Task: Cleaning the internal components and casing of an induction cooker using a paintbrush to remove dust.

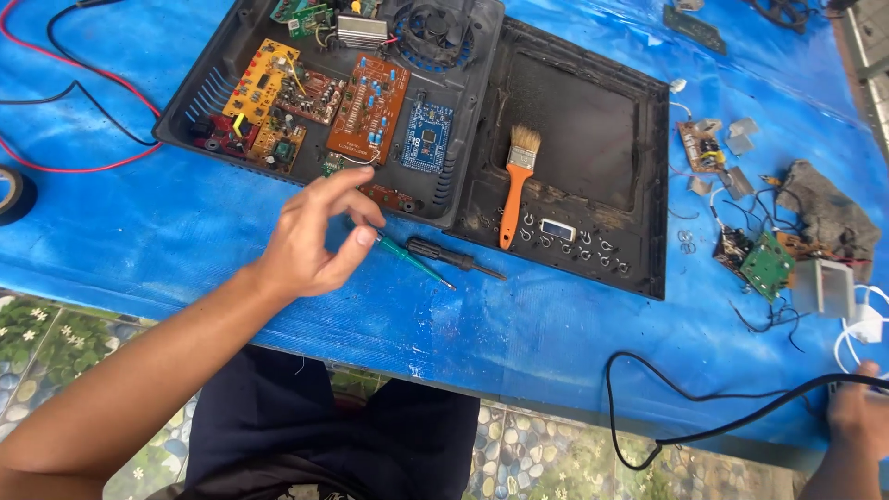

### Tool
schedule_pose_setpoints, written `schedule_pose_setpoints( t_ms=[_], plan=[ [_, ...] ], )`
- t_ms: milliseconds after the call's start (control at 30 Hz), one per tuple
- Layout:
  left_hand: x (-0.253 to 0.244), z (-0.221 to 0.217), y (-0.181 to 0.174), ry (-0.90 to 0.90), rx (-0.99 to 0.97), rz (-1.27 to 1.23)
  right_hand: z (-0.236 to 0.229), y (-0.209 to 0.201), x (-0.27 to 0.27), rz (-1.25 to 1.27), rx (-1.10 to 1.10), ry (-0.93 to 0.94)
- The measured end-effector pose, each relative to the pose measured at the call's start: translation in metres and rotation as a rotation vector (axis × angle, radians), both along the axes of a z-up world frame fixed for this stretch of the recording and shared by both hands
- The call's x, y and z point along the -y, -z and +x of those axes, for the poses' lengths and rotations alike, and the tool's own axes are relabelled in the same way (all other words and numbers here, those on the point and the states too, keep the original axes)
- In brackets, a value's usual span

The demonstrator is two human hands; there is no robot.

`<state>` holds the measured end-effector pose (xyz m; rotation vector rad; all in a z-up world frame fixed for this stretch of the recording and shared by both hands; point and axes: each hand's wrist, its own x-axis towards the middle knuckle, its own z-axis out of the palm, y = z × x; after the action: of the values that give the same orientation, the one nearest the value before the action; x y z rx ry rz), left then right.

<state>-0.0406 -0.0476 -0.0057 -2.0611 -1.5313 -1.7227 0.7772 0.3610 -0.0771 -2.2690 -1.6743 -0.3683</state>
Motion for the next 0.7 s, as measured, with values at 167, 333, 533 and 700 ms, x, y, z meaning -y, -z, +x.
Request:
schedule_pose_setpoints(
  t_ms=[167,333,533,700],
  plan=[
    [0.001,0.003,0.006,0.023,-0.005,-0.044,-0.099,-0.066,0.061,-0.203,-0.179,0.162],
    [0.006,0.004,0.001,0.024,-0.009,-0.029,-0.085,-0.057,0.048,-0.092,-0.302,-0.036],
    [0.003,0.006,-0.003,0.057,0.008,-0.014,-0.060,-0.050,0.019,-0.337,0.016,0.175],
    [0.009,0.004,0.012,0.018,0.053,-0.105,-0.096,-0.082,0.045,-0.277,-0.213,0.338]
  ],
)
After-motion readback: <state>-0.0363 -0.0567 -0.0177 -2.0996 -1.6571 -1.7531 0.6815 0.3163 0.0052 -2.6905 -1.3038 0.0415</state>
